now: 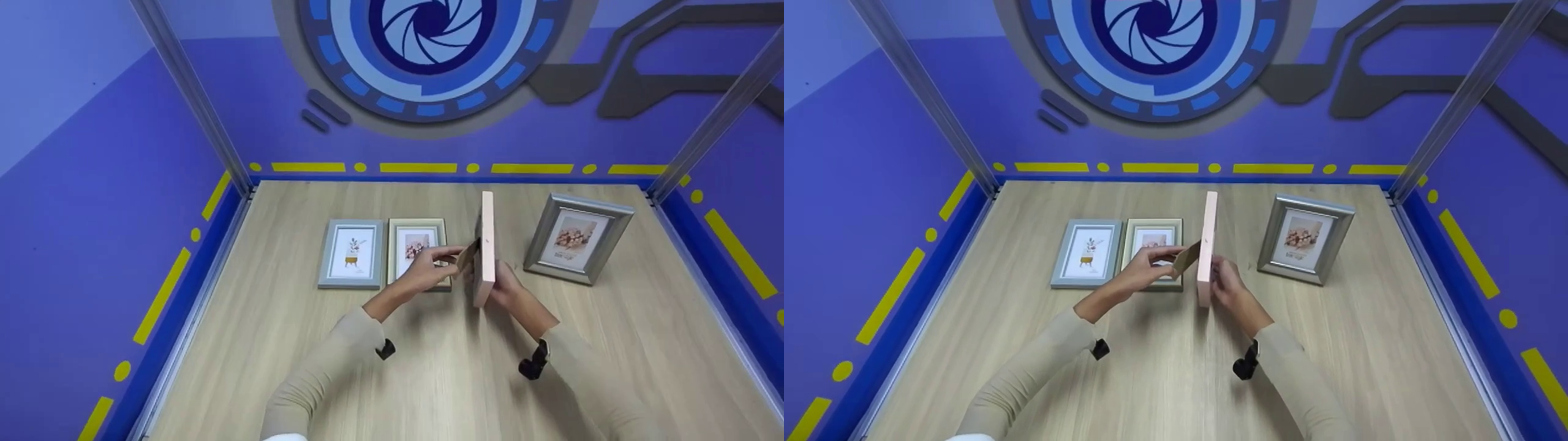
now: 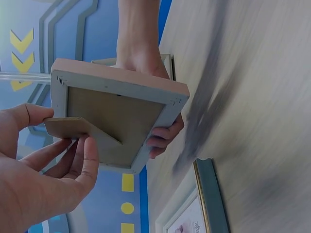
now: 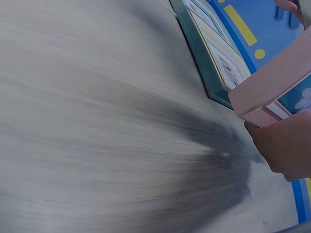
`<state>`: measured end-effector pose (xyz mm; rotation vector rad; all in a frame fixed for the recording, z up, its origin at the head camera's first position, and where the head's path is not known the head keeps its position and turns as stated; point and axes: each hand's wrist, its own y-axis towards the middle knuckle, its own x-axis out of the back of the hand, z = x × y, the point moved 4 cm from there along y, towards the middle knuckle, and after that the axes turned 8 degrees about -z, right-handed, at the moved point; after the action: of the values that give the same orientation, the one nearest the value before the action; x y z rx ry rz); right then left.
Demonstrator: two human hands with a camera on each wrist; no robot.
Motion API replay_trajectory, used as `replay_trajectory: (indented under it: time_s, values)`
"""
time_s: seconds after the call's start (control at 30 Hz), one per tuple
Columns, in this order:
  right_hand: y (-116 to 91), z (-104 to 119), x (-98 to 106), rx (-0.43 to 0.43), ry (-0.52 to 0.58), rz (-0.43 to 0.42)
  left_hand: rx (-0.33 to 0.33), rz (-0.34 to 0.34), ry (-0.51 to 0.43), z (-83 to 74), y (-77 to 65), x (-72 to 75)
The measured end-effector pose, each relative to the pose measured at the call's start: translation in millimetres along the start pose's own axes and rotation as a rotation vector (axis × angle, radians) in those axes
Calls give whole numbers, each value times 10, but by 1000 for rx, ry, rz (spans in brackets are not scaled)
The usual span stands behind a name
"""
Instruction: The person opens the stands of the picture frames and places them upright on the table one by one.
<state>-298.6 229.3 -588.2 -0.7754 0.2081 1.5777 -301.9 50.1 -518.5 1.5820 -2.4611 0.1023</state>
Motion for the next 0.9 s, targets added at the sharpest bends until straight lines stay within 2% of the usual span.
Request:
replay_trajectory:
  time_s: [0.13,0.23,0.27,0.37,0.43,0.5,0.57,0.6,0.73,0.83,0.9]
  values:
    - [3,7,-16,16,56,103,21,9,-12,24,8,64]
    - [0,15,-16,12,108,121,23,22,-10,48,24,107]
    - [5,19,-11,6,128,122,20,29,-17,9,11,126]
    - [3,20,-6,-9,104,107,16,67,-19,-113,-32,171]
    - [-9,16,0,-10,66,105,20,75,-46,-123,-30,180]
    - [-28,11,0,-10,37,104,26,70,-59,-65,-7,174]
    - [-40,4,4,-11,26,104,41,32,-64,40,28,156]
    - [-46,4,7,-10,25,96,48,20,-61,88,46,146]
    - [-36,10,25,-20,12,4,54,-21,-17,98,41,134]
    - [-11,21,54,-38,-4,-114,1,-35,41,42,48,136]
    - [12,27,74,-53,-20,-178,-67,-36,100,-23,55,136]
